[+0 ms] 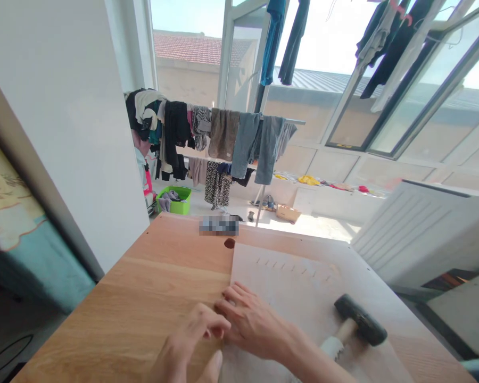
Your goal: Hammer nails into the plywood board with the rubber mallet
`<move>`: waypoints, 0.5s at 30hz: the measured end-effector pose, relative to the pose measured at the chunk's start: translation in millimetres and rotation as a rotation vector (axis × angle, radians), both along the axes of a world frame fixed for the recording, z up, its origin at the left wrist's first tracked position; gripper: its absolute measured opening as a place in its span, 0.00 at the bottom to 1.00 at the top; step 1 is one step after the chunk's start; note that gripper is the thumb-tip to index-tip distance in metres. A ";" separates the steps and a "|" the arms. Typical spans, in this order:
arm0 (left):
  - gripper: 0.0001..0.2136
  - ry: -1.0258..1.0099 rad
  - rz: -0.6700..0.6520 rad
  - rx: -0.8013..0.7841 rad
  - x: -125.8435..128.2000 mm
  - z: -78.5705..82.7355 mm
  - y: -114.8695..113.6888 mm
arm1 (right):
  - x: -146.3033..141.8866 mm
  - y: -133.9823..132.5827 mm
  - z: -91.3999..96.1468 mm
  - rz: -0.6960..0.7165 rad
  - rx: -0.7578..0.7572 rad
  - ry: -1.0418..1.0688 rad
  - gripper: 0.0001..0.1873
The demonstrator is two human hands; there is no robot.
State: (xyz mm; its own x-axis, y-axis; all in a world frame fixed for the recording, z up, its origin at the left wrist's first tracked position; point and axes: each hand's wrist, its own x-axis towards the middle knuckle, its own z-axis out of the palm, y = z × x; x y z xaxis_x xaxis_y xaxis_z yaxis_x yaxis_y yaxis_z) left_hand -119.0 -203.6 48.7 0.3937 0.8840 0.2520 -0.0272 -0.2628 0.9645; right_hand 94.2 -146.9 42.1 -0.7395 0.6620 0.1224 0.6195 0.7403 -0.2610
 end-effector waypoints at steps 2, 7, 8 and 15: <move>0.13 0.174 -0.012 0.061 14.5 -15.4 8.3 | 27.6 -7.3 2.8 -0.076 -0.020 -0.010 0.10; 0.22 0.214 -0.166 -0.027 44.8 -41.1 4.2 | 96.3 -27.2 -0.2 -0.209 -0.023 0.059 0.12; 0.23 0.158 -0.188 -0.075 50.7 -40.8 2.1 | 108.4 -32.3 -2.0 -0.226 -0.015 0.078 0.16; 0.22 -0.592 -0.481 -0.661 79.7 -15.1 1.1 | 209.3 -65.9 6.7 -0.707 0.328 0.202 0.16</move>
